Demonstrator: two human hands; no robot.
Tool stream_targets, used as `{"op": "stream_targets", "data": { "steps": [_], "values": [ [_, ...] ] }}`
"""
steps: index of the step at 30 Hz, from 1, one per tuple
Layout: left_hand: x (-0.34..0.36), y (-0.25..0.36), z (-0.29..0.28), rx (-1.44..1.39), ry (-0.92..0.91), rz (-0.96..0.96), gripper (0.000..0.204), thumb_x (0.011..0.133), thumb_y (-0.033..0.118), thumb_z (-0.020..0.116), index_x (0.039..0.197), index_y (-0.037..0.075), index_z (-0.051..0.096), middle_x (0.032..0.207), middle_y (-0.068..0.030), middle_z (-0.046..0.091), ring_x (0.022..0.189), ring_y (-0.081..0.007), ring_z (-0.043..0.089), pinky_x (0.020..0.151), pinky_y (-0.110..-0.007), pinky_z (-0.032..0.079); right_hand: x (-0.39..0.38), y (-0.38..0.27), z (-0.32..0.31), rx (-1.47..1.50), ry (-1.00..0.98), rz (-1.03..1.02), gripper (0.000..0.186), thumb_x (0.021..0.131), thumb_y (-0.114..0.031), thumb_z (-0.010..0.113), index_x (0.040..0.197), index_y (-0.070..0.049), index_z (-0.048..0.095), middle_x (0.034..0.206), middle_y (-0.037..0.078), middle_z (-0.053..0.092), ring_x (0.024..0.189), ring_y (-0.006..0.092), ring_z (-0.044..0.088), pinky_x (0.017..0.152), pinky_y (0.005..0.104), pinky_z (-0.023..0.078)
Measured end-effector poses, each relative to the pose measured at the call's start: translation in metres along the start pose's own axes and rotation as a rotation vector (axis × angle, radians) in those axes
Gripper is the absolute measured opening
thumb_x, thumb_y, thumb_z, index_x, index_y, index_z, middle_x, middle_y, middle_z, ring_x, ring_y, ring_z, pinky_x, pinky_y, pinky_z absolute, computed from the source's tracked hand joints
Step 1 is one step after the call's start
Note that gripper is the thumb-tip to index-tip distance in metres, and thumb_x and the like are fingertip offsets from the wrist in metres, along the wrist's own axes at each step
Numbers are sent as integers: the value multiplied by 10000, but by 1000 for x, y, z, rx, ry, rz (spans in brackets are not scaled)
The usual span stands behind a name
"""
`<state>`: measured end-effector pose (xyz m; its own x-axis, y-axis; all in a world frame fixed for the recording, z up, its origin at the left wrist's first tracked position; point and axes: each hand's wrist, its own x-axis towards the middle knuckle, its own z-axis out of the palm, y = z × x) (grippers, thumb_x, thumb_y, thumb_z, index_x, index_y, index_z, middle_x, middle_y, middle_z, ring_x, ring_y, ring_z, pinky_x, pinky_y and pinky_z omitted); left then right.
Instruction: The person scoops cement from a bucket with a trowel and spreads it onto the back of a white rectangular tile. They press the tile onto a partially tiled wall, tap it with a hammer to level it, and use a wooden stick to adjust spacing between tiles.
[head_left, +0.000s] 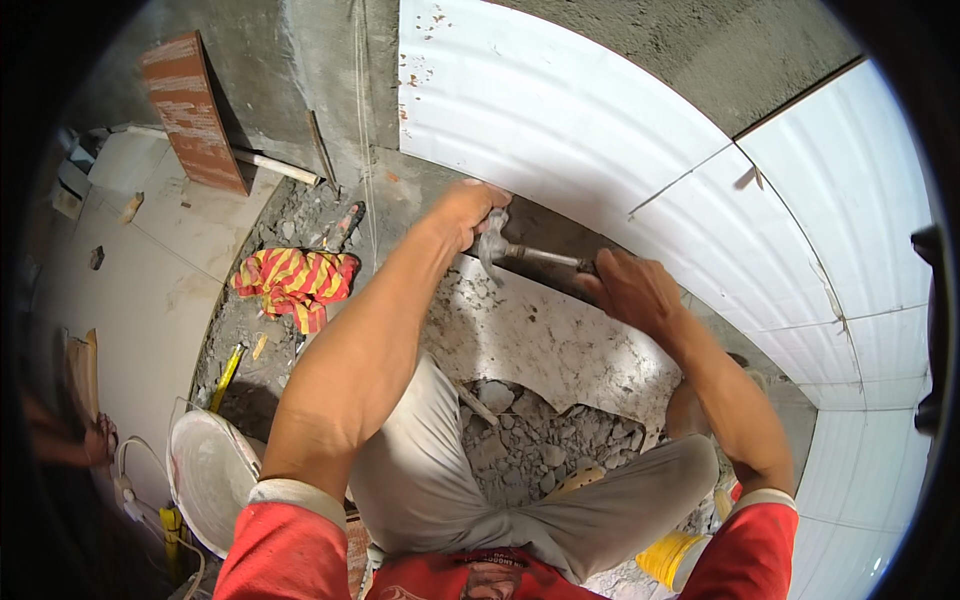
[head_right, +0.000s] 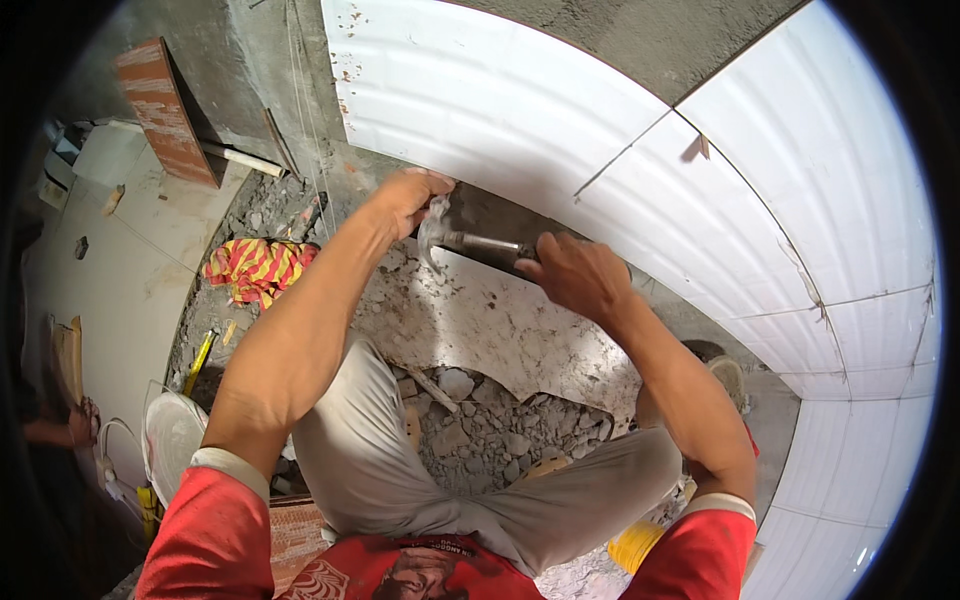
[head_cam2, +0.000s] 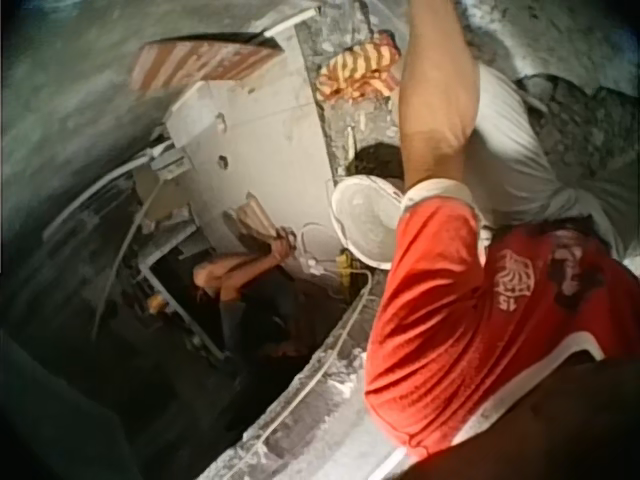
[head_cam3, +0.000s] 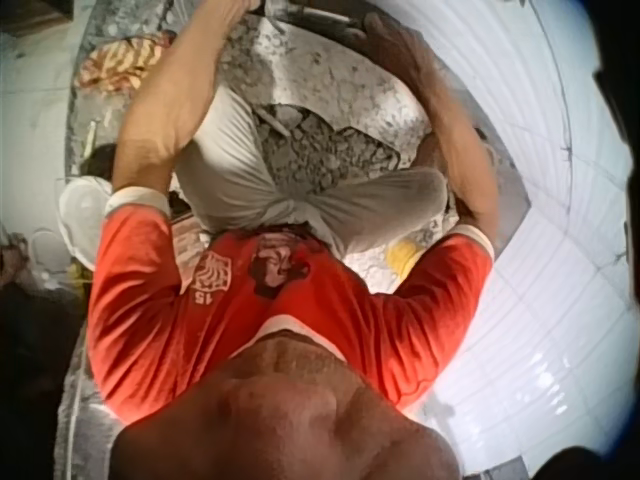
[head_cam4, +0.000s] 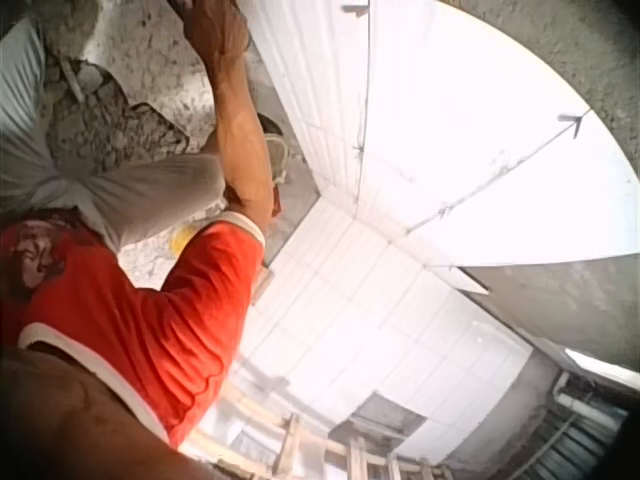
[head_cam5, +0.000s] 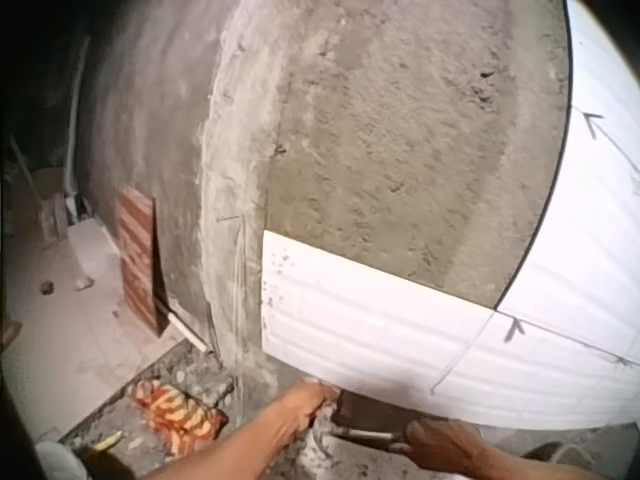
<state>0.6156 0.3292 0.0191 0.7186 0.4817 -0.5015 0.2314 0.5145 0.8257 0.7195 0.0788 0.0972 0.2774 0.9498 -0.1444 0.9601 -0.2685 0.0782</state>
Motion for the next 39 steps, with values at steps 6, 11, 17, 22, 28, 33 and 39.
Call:
{"op": "stream_targets", "data": {
  "steps": [6,11,17,22,28,33,39],
  "values": [
    [-1,2,0,7,-3,-38,55,933,28,681,962,75,684,830,2,615,739,-117,549,741,-286,545,-3,0,11,-2,-47,37,501,1004,-530,561,927,-35,577,790,169,659,667,376,681,564,481,541],
    [3,-1,0,-24,5,-35,48,934,45,691,963,83,686,836,13,611,727,-114,537,729,-287,534,-9,2,16,-98,-40,-130,498,1000,-534,561,935,-41,581,791,153,659,632,351,673,528,462,531],
    [10,-8,-2,-3,27,-29,34,939,69,676,973,69,683,809,26,611,710,-102,530,635,-278,476,-2,6,14,-20,-60,-16,514,1021,-562,506,966,-57,587,811,138,655,603,298,659,485,427,528],
    [10,-11,-2,-31,-6,-46,28,950,71,641,975,80,651,785,12,570,708,-115,530,735,-312,509,-10,2,44,140,-270,187,579,1064,-579,368,1056,-42,585,892,171,675,655,304,682,567,441,582],
    [6,-11,3,-91,89,-105,56,946,144,698,958,107,658,834,16,604,755,-125,552,765,-340,520,-50,-10,148,277,-222,126,570,1051,-547,432,1103,-1,588,987,206,705,785,357,725,653,507,590],
    [-1,-5,5,-18,261,-38,196,901,275,787,919,117,672,875,-4,632,741,-126,548,741,-365,509,-82,-9,233,189,-12,15,530,1022,-497,534,1144,11,623,1020,203,712,839,348,732,687,480,607],
    [-11,1,11,-32,368,-37,259,869,334,816,940,139,661,875,21,598,808,-137,542,793,-370,477,-85,-6,261,179,241,6,483,977,-477,615,1074,-8,674,1112,215,652,1162,389,593,990,513,500]
  ]
}}
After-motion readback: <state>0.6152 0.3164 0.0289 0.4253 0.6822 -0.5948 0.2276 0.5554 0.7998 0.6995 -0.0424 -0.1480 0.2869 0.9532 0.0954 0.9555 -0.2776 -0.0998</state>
